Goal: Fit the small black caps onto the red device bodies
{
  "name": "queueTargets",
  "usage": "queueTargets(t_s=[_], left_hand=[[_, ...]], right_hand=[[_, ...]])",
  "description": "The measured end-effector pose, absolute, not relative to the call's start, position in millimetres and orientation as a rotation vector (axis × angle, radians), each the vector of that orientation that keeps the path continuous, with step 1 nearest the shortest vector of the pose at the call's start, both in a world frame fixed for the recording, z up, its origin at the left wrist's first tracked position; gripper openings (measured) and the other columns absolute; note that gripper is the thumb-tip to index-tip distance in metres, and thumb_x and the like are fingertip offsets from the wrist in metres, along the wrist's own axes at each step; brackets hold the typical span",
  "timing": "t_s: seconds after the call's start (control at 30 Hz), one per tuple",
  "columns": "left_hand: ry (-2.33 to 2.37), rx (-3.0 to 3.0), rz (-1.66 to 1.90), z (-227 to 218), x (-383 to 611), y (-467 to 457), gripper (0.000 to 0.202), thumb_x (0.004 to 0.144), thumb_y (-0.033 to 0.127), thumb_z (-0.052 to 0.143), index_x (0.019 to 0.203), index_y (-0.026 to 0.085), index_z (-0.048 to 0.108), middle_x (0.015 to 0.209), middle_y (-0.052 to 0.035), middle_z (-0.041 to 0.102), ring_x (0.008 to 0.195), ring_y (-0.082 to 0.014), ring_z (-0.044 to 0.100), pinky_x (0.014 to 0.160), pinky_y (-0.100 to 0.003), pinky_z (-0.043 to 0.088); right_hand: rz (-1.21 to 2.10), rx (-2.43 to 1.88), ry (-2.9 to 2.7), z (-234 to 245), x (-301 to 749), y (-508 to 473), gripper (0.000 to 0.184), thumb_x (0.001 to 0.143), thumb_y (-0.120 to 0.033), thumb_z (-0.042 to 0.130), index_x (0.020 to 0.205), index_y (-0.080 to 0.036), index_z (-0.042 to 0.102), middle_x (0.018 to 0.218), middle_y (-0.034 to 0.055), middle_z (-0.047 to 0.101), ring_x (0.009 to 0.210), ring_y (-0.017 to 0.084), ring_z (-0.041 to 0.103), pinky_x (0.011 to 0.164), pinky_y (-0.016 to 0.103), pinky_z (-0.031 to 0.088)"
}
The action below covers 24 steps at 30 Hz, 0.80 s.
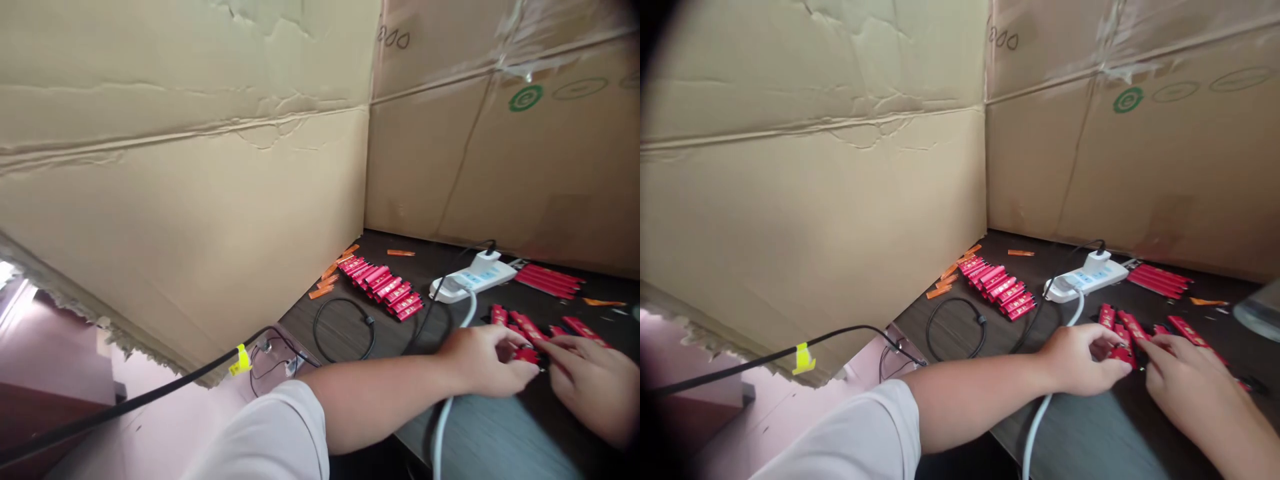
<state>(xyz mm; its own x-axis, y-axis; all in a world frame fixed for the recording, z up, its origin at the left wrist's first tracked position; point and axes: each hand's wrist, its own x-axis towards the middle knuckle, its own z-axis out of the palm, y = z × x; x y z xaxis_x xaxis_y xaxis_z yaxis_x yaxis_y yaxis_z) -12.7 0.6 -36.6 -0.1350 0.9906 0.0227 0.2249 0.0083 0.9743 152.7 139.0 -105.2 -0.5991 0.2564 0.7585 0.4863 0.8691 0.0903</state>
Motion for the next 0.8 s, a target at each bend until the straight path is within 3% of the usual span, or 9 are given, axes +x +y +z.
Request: queueTargets(t_s=[0.2,0.43,0.57,0.8], left_hand=[[1.484,1.387,1.173,-36.0,-14.0,-0.5,0.035,0.067,0.032,0.068,0.101,0.024,0.064,0.08,-0.0008,0.063,0.072,-0.0137,0.057,0.079,-0.03,0.051],[1.411,1.462,1.352,-31.1,-12.9,-1.3,0.024,0.073,0.024,0.061,0.095,0.016,0.063,0.084,-0.0037,0.067,0.074,-0.0134,0.06,0.073,-0.026,0.049],[1.38,1.411,1.408,-30.4,-15.0,5.0,0.019,0.071,0.018,0.062,0.09,0.015,0.062,0.08,-0.0029,0.066,0.072,-0.0132,0.06,0.07,-0.026,0.049],[1.414,1.324,1.515,-32.3,-22.1,12.5,0.013,0.07,0.015,0.061,0.083,0.015,0.06,0.074,-0.0002,0.064,0.068,-0.0115,0.06,0.067,-0.024,0.048]], right_hand=[[-0.295,-0.605,-2.322,-103.9,156.6,136.2,0.048,0.089,-0.048,0.032,0.074,-0.022,0.069,0.081,0.0197,0.064,0.073,0.026,0.064,0.07,0.045,0.044],[-0.322,-0.898,-2.448,-57.5,150.1,96.2,0.028,0.078,-0.011,0.044,0.087,-0.014,0.07,0.091,0.0155,0.068,0.09,0.025,0.063,0.084,0.041,0.046],[-0.195,-1.135,-2.449,-43.7,148.1,84.4,0.025,0.081,-0.011,0.047,0.092,-0.013,0.07,0.098,0.0134,0.068,0.09,0.024,0.06,0.086,0.039,0.046],[-0.088,-1.149,-2.409,-42.0,151.3,82.6,0.024,0.082,-0.01,0.048,0.091,-0.013,0.07,0.094,0.0116,0.068,0.088,0.023,0.057,0.088,0.038,0.045]])
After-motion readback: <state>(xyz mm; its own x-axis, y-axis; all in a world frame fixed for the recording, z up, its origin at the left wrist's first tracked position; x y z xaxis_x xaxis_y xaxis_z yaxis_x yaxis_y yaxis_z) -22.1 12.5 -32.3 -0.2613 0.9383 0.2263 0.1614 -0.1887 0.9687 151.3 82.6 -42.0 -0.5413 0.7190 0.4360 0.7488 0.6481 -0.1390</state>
